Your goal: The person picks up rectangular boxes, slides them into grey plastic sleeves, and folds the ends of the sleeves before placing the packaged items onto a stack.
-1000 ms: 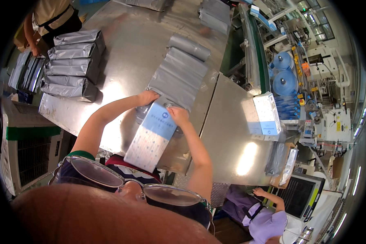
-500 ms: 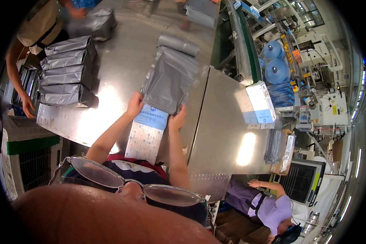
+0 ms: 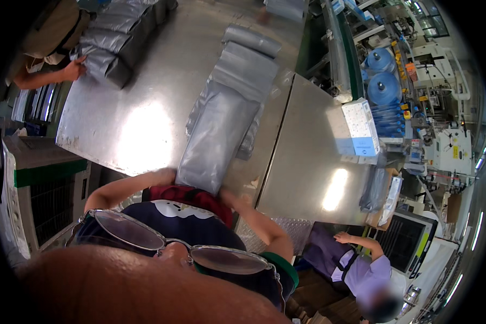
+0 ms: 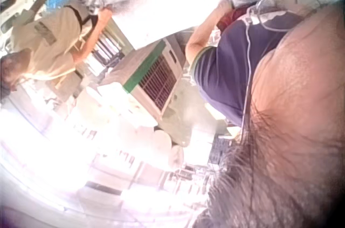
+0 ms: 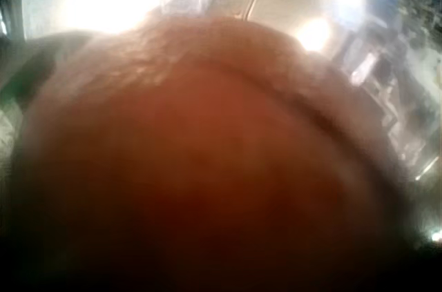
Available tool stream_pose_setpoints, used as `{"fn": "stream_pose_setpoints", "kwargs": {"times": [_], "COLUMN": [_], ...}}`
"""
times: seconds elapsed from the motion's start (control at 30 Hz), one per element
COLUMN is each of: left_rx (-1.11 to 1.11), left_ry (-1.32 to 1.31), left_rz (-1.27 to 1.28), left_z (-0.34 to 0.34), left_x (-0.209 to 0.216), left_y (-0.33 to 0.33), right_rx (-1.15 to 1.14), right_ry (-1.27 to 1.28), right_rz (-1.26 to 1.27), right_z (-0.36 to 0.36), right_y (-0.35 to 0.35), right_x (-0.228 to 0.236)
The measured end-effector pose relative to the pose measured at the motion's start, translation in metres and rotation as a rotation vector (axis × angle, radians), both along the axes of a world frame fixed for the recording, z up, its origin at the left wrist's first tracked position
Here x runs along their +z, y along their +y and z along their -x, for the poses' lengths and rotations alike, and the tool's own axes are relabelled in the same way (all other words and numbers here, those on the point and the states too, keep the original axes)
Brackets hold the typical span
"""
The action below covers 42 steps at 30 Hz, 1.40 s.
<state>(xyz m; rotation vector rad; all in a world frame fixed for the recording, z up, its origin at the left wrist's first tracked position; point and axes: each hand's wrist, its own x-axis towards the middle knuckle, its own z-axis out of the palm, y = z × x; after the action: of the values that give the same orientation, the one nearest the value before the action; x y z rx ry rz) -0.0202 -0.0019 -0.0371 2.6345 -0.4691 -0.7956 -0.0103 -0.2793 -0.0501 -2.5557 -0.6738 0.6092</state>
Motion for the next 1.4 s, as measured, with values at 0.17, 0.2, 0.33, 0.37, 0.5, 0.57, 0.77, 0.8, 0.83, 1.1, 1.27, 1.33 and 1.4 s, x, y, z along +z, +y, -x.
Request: {"fn": "stream_pose_setpoints", "kwargs": {"times": [0.17, 0.2, 0.33, 0.37, 0.5, 0.57, 0.77, 0.8, 0.83, 1.1, 1.27, 1.33, 1.4], "left_rx": [0.482, 0.474, 0.712, 0.733, 0.858, 0.873, 0.803, 0.807, 0.825, -0.309, -0.447, -0.233, 0.231], "left_ry": [-0.019, 0.012, -0.042, -0.018, 0.16, 0.198, 0.22, 0.219, 0.215, -0.945, -0.818, -0.806, -0.616], "left_rz": [0.477, 0.407, 0.583, 0.671, 0.942, 1.049, 1.113, 1.108, 1.11, -0.062, 0.292, 0.478, 0.673], "left_z": [-0.026, -0.026, 0.006, 0.012, 0.028, 0.029, 0.021, 0.023, 0.029, -0.013, -0.055, -0.064, -0.065], "left_x": [0.015, 0.022, -0.014, -0.013, -0.003, 0.001, 0.003, 0.0, -0.006, 0.048, 0.03, 0.029, 0.027], "left_y": [-0.002, -0.006, -0.01, -0.009, -0.01, -0.01, -0.012, -0.012, -0.01, 0.011, 0.02, 0.018, 0.008], "right_rx": [-0.441, -0.255, 0.222, 0.136, -0.245, -0.172, -0.289, -0.342, -0.432, 0.328, 0.523, 0.34, -0.028], "right_ry": [0.56, 0.414, 0.212, 0.179, 0.103, 0.011, -0.025, -0.074, -0.104, 0.365, -0.454, -0.461, -0.305], "right_rz": [-0.389, -0.102, 0.308, 0.275, -0.434, -0.558, -0.793, -0.829, -0.756, 0.555, 0.155, -0.127, -0.409], "right_z": [-0.034, -0.028, 0.004, 0.007, -0.003, -0.014, -0.016, -0.013, 0.0, 0.08, -0.062, -0.072, -0.08], "right_y": [-0.01, -0.027, -0.013, -0.006, 0.053, 0.088, 0.114, 0.102, 0.075, -0.117, -0.043, -0.045, -0.045], "right_x": [0.08, 0.052, 0.081, 0.087, 0.082, 0.07, 0.029, 0.031, 0.038, 0.072, 0.058, 0.054, 0.053]}}
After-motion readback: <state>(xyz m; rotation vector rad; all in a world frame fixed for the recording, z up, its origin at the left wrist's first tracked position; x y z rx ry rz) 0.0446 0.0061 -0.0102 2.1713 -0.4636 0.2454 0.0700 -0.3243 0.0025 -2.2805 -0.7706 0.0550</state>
